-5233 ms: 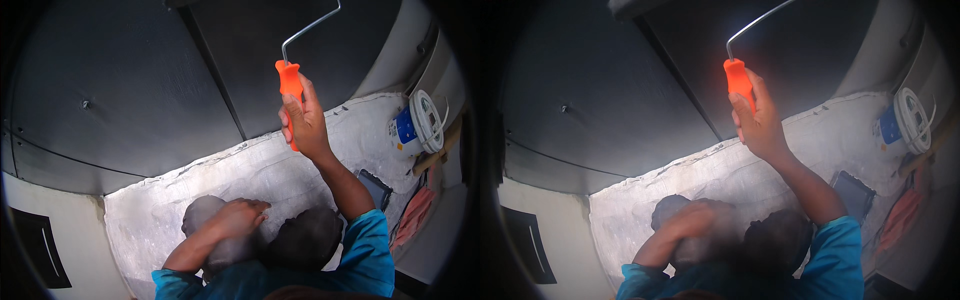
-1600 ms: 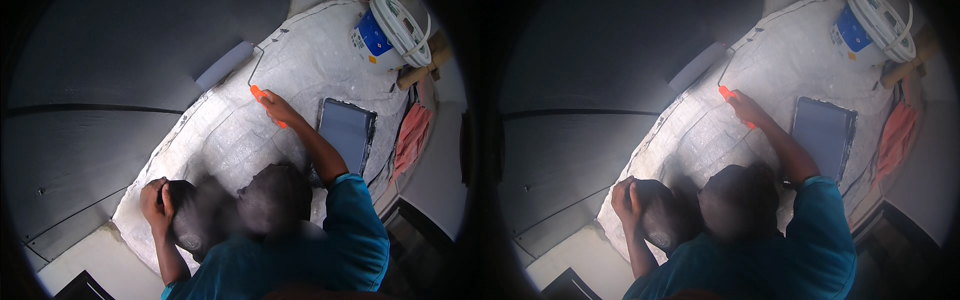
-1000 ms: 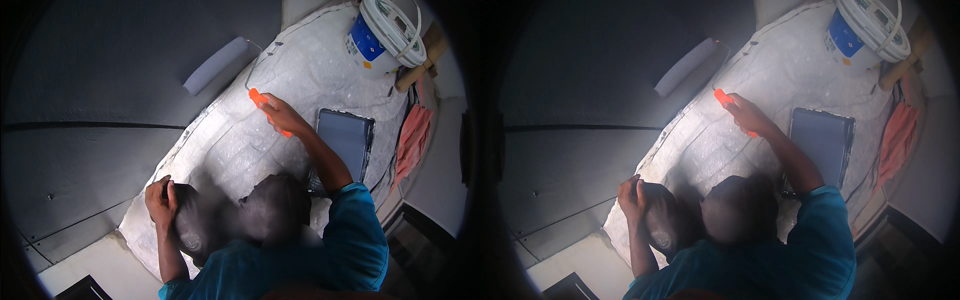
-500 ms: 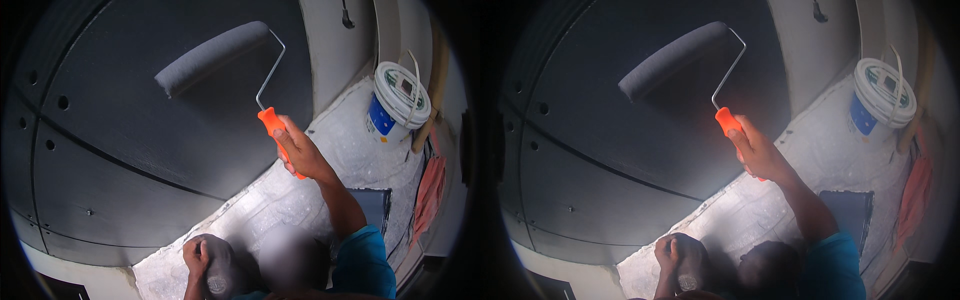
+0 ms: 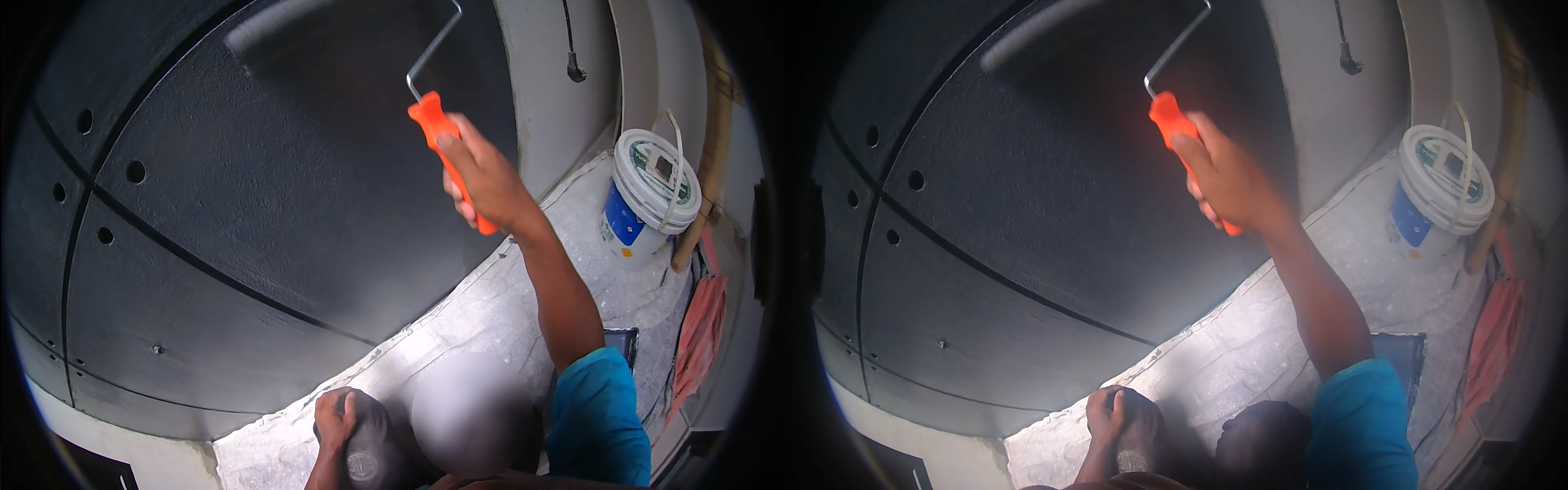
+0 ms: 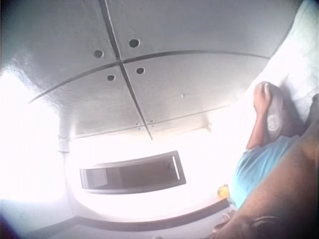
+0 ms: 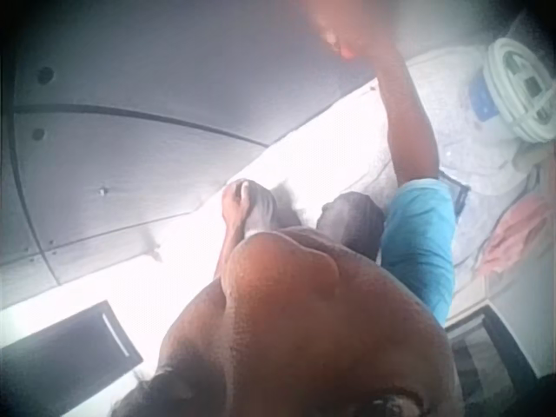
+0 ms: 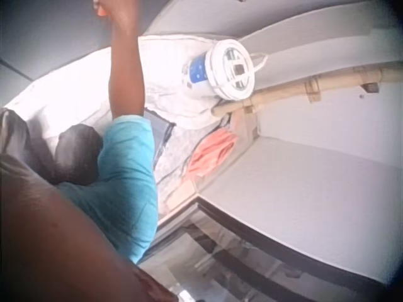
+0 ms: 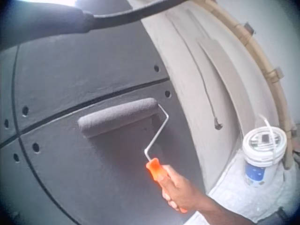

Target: The person paints a curved ceiling using a paint roller and a paint tray. They repeatedly load the roller with paint and apply it to the ceiling surface while kneeling on a protective sheet.

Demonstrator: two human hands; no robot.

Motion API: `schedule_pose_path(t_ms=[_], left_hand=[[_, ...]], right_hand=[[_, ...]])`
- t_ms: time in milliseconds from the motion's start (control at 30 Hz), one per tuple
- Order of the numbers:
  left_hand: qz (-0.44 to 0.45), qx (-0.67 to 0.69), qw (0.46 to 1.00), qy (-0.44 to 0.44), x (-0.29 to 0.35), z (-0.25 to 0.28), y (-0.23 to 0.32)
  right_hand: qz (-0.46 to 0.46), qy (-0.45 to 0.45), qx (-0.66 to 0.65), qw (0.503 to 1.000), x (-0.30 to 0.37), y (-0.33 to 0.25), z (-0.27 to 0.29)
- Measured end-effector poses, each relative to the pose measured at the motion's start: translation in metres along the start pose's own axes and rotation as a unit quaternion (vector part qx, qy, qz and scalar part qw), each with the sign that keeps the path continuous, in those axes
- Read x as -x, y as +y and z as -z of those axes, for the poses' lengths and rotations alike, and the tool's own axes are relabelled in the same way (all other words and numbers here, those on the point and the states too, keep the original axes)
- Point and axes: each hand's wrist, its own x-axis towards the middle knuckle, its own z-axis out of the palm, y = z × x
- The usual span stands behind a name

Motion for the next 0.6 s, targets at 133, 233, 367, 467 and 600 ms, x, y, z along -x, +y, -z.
schedule_pose_path(t_ms=[133, 233, 367, 467, 600], left_hand=[[-0.002, 0.005, 1.0, -0.006, 0.0, -0.001, -0.002], [0.013, 0.0, 1.0, -0.006, -0.002, -0.002, -0.004], [0.03, 0.009, 1.0, -0.005, -0.009, -0.007, 0.001], [0.027, 0.005, 1.0, -0.006, -0.008, -0.005, 0.002], [0.033, 0.002, 0.999, -0.01, -0.002, -0.001, -0.005]], right_hand=[[-0.013, 0.0, 0.012, 1.0, 0.018, 0.014, 0.003], [0.006, 0.007, 0.009, 1.0, 0.002, -0.006, -0.001], [0.035, 0.025, 0.003, 0.999, -0.02, -0.028, 0.0], [-0.01, 0.012, 0.012, 1.0, 0.0, -0.007, 0.009], [-0.083, -0.011, 0.021, 0.996, 0.041, 0.047, 0.021]])
